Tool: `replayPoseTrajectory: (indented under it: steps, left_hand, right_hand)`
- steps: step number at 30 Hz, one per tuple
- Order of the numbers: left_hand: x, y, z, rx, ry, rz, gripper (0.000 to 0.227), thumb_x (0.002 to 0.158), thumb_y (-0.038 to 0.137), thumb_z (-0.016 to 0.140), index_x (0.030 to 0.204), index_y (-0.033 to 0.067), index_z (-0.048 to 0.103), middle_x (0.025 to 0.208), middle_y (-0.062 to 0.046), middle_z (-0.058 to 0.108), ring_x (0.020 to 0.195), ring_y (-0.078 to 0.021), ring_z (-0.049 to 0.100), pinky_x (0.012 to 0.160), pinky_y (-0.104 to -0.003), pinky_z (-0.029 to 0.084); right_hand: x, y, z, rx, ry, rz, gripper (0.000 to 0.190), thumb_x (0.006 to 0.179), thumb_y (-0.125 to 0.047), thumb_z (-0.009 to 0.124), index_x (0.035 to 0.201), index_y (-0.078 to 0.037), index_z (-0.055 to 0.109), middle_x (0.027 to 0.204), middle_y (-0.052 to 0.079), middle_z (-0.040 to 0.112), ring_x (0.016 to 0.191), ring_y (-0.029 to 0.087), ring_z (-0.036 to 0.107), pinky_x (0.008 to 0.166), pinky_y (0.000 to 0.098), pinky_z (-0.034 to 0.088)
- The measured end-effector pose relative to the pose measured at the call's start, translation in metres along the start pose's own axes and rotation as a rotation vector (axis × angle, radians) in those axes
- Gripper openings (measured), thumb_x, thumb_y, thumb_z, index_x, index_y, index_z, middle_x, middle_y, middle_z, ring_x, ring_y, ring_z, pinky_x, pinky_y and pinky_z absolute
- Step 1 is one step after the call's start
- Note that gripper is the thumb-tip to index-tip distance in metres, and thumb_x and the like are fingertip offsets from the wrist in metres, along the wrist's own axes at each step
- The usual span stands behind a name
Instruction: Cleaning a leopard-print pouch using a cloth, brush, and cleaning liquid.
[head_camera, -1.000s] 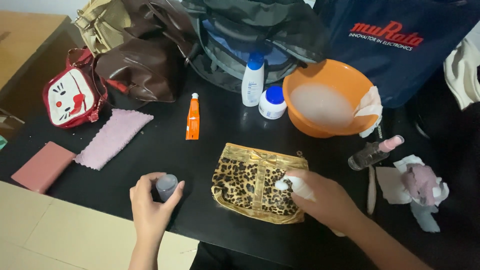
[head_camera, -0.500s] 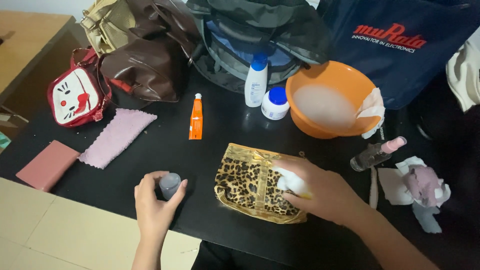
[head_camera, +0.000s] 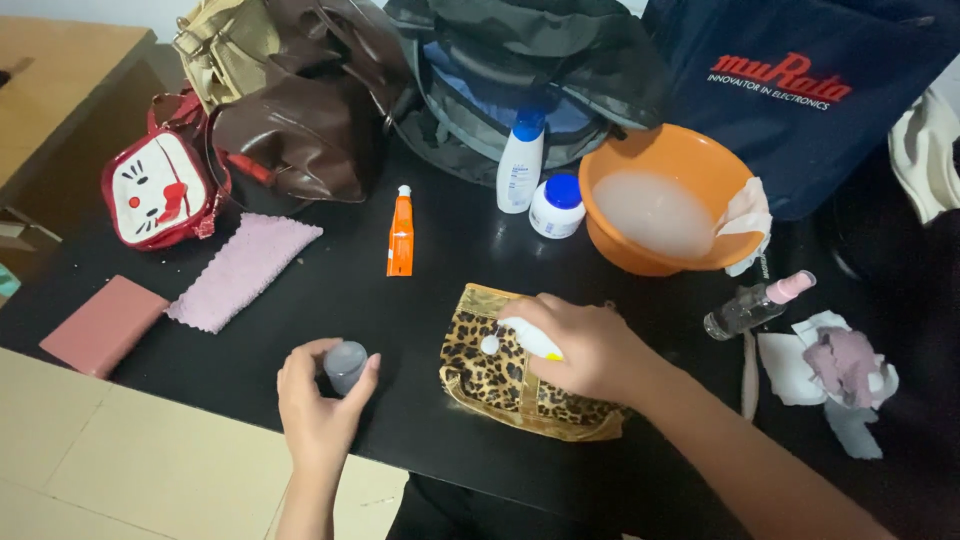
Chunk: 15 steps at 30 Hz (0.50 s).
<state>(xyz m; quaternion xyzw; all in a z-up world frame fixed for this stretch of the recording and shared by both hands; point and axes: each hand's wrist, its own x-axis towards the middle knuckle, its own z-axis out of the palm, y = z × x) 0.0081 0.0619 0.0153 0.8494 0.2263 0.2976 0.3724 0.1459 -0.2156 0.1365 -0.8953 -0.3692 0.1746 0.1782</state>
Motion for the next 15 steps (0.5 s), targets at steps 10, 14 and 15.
replayPoseTrajectory:
  steps: [10, 14, 15]
  left_hand:
    - [-0.015, 0.108, -0.030, -0.612, -0.032, -0.117, 0.043, 0.090, 0.018, 0.066, 0.133, 0.0108, 0.062, 0.133, -0.007, 0.063, 0.117, -0.0173, 0.062, 0.101, -0.030, 0.050]
    - [-0.026, 0.138, -0.021, -0.772, -0.317, 0.147, 0.045, 0.088, 0.030, 0.073, 0.126, 0.0073, 0.063, 0.122, -0.009, 0.067, 0.112, -0.0186, 0.065, 0.097, -0.030, 0.050]
    - [-0.029, 0.141, -0.019, -0.740, -0.436, 0.163, 0.042, 0.087, 0.024, 0.077, 0.125, 0.0098, 0.065, 0.121, -0.007, 0.069, 0.109, -0.0164, 0.067, 0.095, -0.028, 0.049]
  right_hand:
    - [-0.053, -0.051, 0.030, 0.545, 0.337, 0.111, 0.116, 0.072, -0.006, 0.081, 0.163, -0.012, 0.010, 0.169, 0.015, 0.025, 0.148, 0.028, 0.042, 0.111, 0.0346, 0.044]
    - [-0.066, -0.071, 0.071, 0.535, 0.322, 0.057, 0.105, 0.077, -0.019, 0.078, 0.162, -0.014, 0.016, 0.117, 0.006, 0.075, 0.084, 0.022, 0.079, 0.072, 0.0310, 0.059]
    - [-0.068, -0.071, 0.080, 0.582, 0.413, -0.105, 0.106, 0.082, -0.013, 0.077, 0.162, -0.004, 0.007, 0.132, 0.015, 0.068, 0.098, 0.023, 0.078, 0.078, 0.0330, 0.059]
